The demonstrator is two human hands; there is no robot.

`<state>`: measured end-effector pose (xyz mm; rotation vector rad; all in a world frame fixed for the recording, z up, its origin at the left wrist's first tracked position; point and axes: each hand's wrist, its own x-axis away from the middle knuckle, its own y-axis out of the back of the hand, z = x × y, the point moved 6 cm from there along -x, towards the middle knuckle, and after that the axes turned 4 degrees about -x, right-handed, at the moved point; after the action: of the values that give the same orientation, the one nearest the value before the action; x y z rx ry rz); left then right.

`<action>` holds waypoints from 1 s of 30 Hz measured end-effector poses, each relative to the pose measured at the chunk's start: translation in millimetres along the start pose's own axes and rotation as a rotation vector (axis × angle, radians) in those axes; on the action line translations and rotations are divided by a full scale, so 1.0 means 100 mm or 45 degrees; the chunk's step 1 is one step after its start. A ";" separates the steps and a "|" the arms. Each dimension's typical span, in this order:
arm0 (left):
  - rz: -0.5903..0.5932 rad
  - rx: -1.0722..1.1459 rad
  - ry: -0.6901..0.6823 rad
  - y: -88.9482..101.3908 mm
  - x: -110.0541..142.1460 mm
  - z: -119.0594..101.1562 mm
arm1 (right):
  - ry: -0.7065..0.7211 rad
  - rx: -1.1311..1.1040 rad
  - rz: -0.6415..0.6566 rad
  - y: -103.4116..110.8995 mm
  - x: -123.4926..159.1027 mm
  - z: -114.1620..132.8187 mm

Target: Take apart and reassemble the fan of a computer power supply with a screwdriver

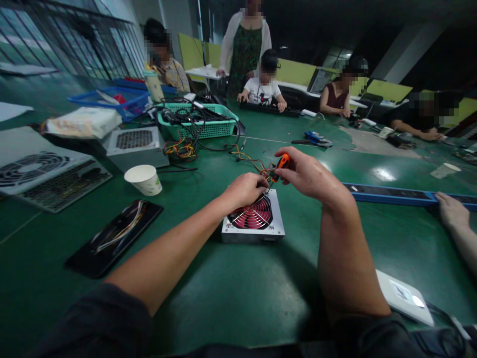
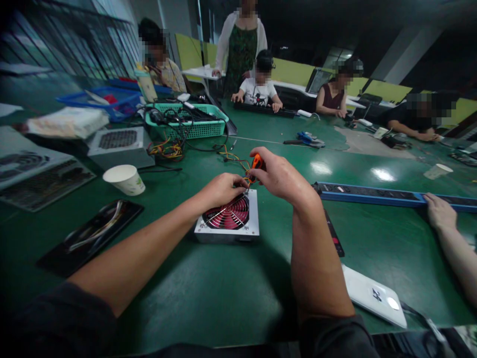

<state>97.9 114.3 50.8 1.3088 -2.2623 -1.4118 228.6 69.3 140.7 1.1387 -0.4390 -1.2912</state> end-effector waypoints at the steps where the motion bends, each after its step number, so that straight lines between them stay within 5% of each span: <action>1: 0.001 -0.003 -0.002 0.00 0.00 0.00 | 0.009 -0.012 0.015 -0.01 0.00 -0.01; 11: 0.017 -0.014 -0.022 0.00 -0.01 0.00 | 0.005 -0.063 0.056 0.00 0.00 -0.05; 22: -0.042 0.193 0.022 0.01 -0.01 0.06 | 0.016 -0.328 -0.435 0.33 0.03 -0.08; 30: -0.051 0.292 0.086 -0.01 -0.03 0.14 | 0.044 -0.332 -0.452 0.32 0.03 -0.02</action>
<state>93.1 125.5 43.3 1.4510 -2.4222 -1.1269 248.2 63.3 166.0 1.0435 -0.0372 -1.5815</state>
